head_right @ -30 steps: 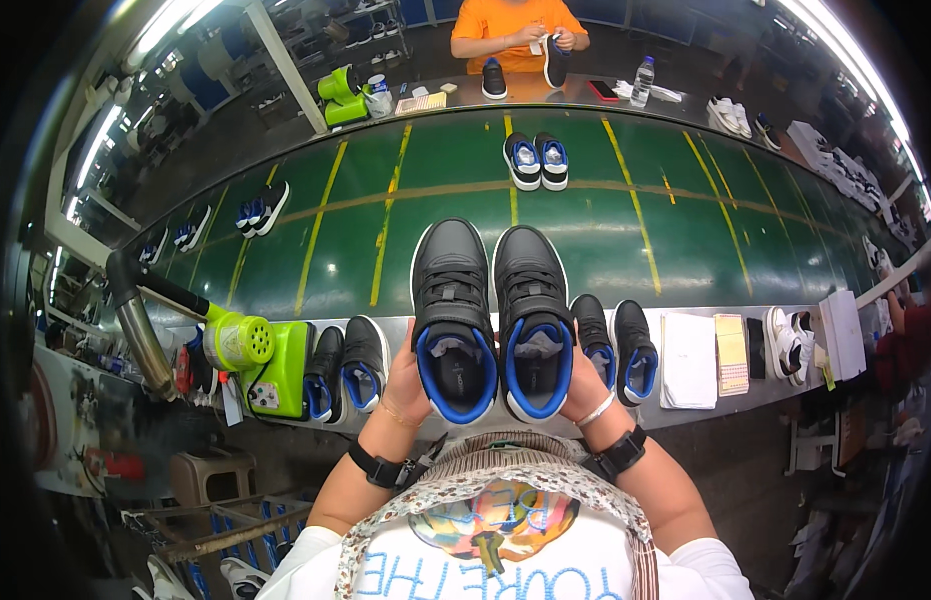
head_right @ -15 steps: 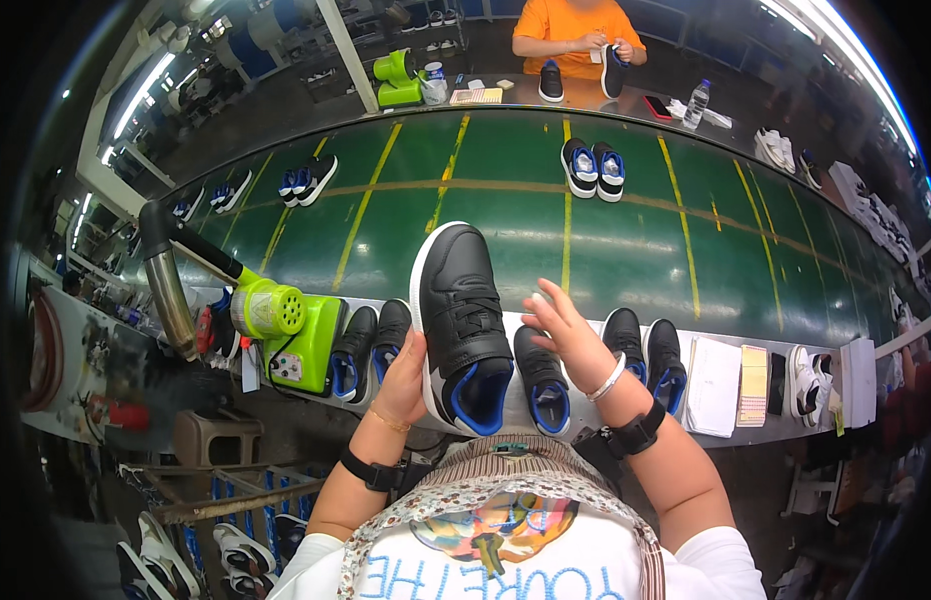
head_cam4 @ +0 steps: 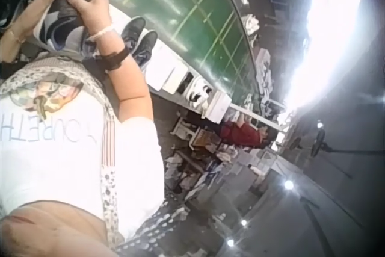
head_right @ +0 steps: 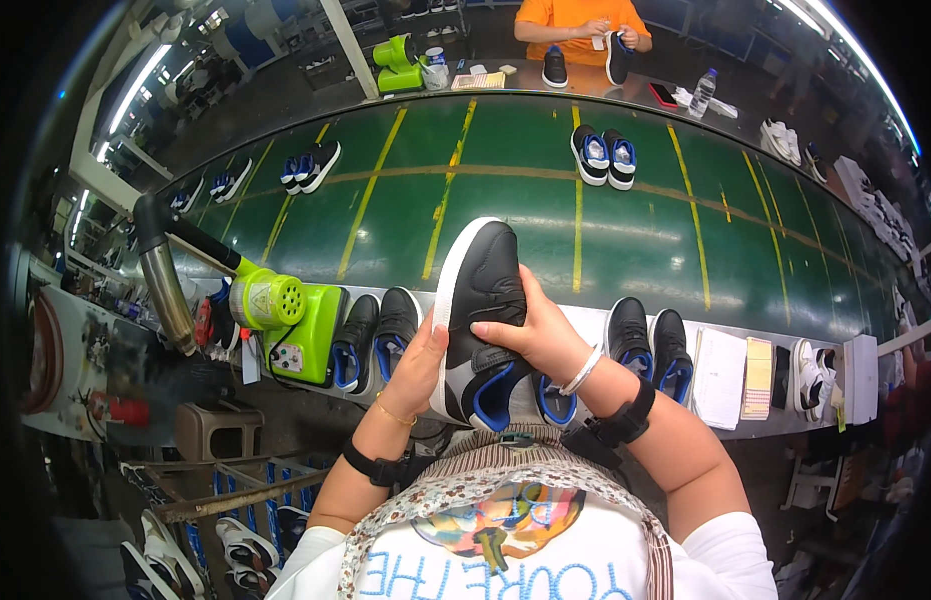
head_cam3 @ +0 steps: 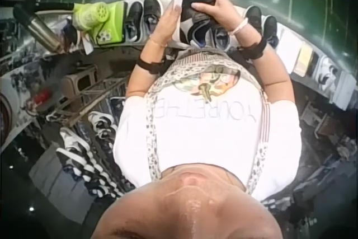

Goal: The person picks up a pair of shoes, turns them over, and places them on a rack. They then pick up a second pair of shoes, wipe the heels with a cloth, and place them on the rack before picking up a third pair and trimming the edges with shears.

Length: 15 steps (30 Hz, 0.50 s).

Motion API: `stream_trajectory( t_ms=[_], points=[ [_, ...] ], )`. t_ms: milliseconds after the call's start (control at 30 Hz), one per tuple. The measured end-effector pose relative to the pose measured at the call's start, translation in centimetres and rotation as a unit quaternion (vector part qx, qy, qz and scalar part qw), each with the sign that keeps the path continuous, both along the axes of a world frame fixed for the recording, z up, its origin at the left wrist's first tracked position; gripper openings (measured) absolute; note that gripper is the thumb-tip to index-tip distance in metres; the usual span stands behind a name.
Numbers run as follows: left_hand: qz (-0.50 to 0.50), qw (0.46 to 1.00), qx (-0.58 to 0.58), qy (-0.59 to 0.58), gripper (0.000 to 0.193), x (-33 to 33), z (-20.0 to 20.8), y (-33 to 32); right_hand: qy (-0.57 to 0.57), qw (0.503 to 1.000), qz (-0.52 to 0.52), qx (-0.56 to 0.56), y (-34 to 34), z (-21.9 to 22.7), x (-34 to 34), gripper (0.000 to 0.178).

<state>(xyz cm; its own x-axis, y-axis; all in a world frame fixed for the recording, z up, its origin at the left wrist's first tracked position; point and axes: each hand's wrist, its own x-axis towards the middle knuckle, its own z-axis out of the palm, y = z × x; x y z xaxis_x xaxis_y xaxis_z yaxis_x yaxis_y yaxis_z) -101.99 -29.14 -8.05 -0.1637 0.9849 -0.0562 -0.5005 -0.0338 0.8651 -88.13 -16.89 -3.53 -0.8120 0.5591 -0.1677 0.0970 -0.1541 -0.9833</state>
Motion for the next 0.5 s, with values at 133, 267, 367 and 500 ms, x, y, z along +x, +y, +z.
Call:
stream_trajectory(
  t_ms=[133, 267, 367, 500],
  points=[
    [0.020, 0.998, -0.047, -0.024, 0.053, -0.7, -1.3, 0.0, -0.004, 0.999, 0.018, -0.035, 0.6, -1.9, 1.3, 0.083],
    [0.062, 0.993, -0.065, -0.075, 0.052, -1.6, -1.3, -0.1, -0.178, 0.983, 0.020, -0.034, 2.0, -6.8, 6.2, 0.084],
    [0.054, 0.994, -0.046, -0.086, 0.053, -1.8, -0.3, -0.1, -0.384, 0.921, 0.038, 0.061, 0.9, -12.4, 9.6, 0.107],
    [0.062, 0.995, -0.042, -0.071, 0.053, -2.4, -0.9, -0.2, -0.402, 0.912, 0.028, 0.074, -0.9, -18.7, 10.8, 0.098]
  ],
)
